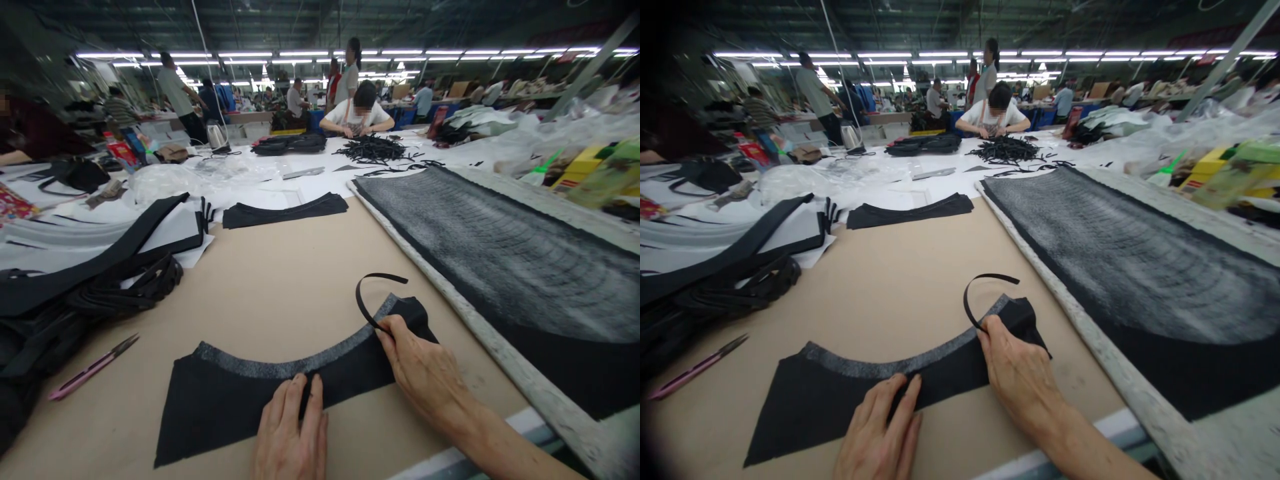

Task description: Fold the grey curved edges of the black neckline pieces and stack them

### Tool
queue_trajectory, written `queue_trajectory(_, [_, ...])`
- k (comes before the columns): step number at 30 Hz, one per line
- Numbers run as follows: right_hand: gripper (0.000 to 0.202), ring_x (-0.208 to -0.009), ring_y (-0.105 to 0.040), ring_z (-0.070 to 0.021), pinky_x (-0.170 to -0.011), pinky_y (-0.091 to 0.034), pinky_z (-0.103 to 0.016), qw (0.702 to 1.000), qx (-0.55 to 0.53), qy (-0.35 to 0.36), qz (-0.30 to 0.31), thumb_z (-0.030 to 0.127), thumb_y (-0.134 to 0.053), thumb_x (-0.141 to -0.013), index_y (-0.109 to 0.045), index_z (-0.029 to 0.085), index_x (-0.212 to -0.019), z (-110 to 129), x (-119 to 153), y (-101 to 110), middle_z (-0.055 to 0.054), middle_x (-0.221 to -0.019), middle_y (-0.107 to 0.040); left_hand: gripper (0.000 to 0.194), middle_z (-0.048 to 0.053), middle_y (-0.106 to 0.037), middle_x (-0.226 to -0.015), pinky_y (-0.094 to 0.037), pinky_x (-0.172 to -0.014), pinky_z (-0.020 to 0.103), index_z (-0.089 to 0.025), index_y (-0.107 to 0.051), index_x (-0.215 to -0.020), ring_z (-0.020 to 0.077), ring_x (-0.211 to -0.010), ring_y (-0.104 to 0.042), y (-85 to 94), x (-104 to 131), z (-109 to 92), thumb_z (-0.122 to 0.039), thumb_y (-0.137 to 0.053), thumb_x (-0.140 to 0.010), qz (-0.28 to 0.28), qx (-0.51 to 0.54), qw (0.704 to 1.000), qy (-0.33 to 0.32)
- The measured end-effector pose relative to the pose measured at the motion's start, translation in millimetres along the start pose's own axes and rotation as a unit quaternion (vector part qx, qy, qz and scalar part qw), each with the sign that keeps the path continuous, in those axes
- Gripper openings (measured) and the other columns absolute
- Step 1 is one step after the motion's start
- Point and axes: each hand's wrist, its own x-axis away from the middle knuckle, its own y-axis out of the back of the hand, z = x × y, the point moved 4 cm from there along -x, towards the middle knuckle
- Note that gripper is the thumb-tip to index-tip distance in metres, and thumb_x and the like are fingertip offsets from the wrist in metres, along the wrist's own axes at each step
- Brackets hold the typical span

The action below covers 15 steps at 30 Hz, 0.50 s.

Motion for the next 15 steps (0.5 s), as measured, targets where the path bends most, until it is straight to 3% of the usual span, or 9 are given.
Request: queue_trajectory(15, [0.017,-0.045,-0.060,-0.0166,-0.041,-0.025,-0.024,1.000,0.005,-0.003,-0.007,0.031,-0.031,-0.100,-0.044,0.022,-0.093,0.5,-1.5,1.1,0.004,-0.063,-0.061,0.032,0.007,-0.064,-0.109,-0.040,-0.086,0.034,-0.018,-0.059,-0.119,0.0227,-0.102,-0.055,2.1,-0.6,4.8,-0.019,-0.043,-0.091,0.012,-0.001,1.000,-0.002])
